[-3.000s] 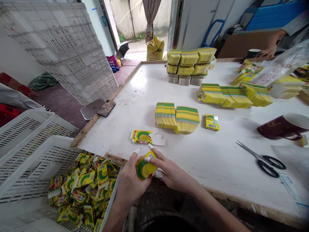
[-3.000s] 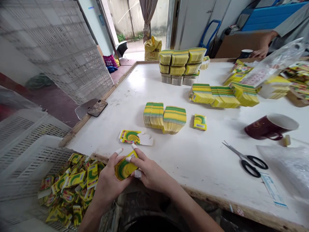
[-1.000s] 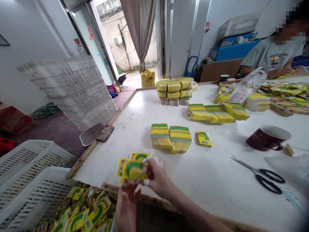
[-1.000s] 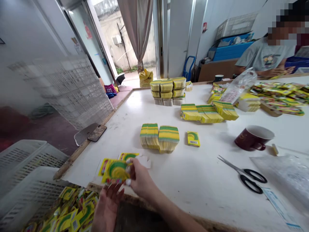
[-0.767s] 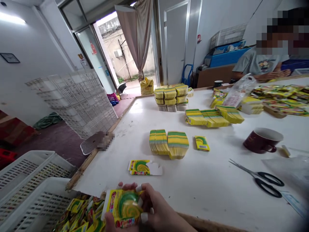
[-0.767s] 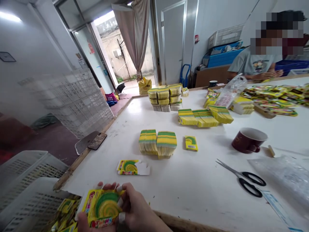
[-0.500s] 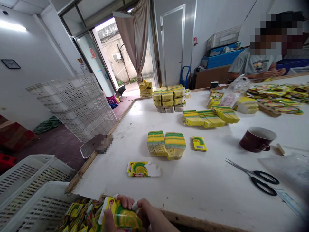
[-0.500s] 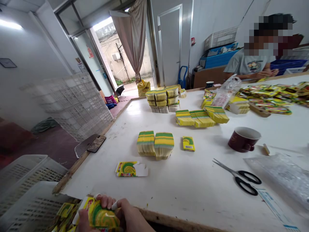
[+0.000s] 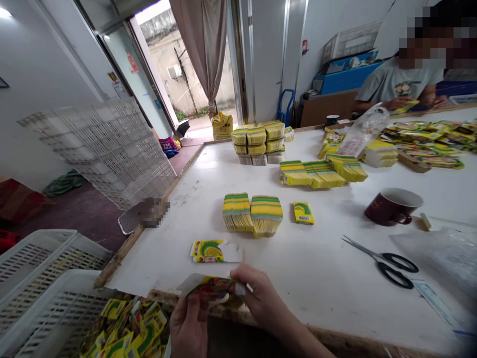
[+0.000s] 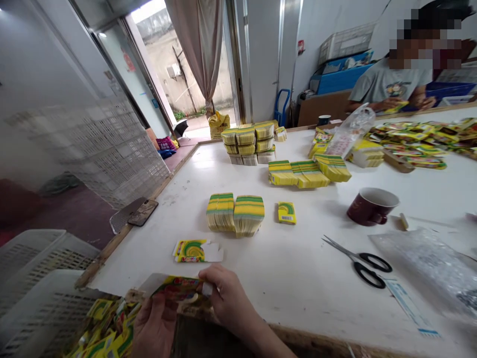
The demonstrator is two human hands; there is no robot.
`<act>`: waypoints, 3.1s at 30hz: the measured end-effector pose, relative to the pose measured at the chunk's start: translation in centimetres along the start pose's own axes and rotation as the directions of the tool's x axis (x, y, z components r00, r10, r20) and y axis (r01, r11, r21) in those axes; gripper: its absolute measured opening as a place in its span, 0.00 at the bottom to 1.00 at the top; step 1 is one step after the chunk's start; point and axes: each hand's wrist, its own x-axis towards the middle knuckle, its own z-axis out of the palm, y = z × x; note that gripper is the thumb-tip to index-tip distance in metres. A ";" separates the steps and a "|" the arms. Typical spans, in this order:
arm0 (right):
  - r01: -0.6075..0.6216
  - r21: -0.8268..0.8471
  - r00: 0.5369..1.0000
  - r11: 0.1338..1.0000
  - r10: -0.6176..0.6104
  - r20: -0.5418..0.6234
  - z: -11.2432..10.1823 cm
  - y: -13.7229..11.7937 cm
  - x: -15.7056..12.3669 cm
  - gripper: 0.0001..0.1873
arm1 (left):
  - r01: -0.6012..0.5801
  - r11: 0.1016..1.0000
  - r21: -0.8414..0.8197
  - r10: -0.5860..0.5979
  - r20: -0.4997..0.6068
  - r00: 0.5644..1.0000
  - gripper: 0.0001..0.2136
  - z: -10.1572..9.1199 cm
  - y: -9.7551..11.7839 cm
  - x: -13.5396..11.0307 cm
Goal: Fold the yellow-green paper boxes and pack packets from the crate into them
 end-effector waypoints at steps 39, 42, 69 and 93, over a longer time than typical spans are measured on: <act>-0.482 0.503 0.868 0.717 0.316 0.383 0.8 -0.4 -2.2 0.28 | -0.228 0.806 0.546 -0.125 0.535 0.836 0.28 2.0 2.9 -3.7; -0.556 0.712 0.826 0.428 0.376 0.420 1.2 -0.4 -2.1 0.27 | -0.324 0.693 0.644 -0.040 0.483 0.875 0.28 1.6 2.4 -3.8; -0.502 0.792 0.849 0.346 0.372 0.375 0.6 1.3 -1.6 0.21 | -0.534 0.493 0.687 0.259 0.471 0.844 0.29 1.3 1.0 -1.4; -0.356 0.433 0.935 0.828 0.312 0.171 0.7 0.0 -1.2 0.13 | -0.410 0.488 0.770 -0.047 0.493 0.869 0.28 2.3 2.0 -3.0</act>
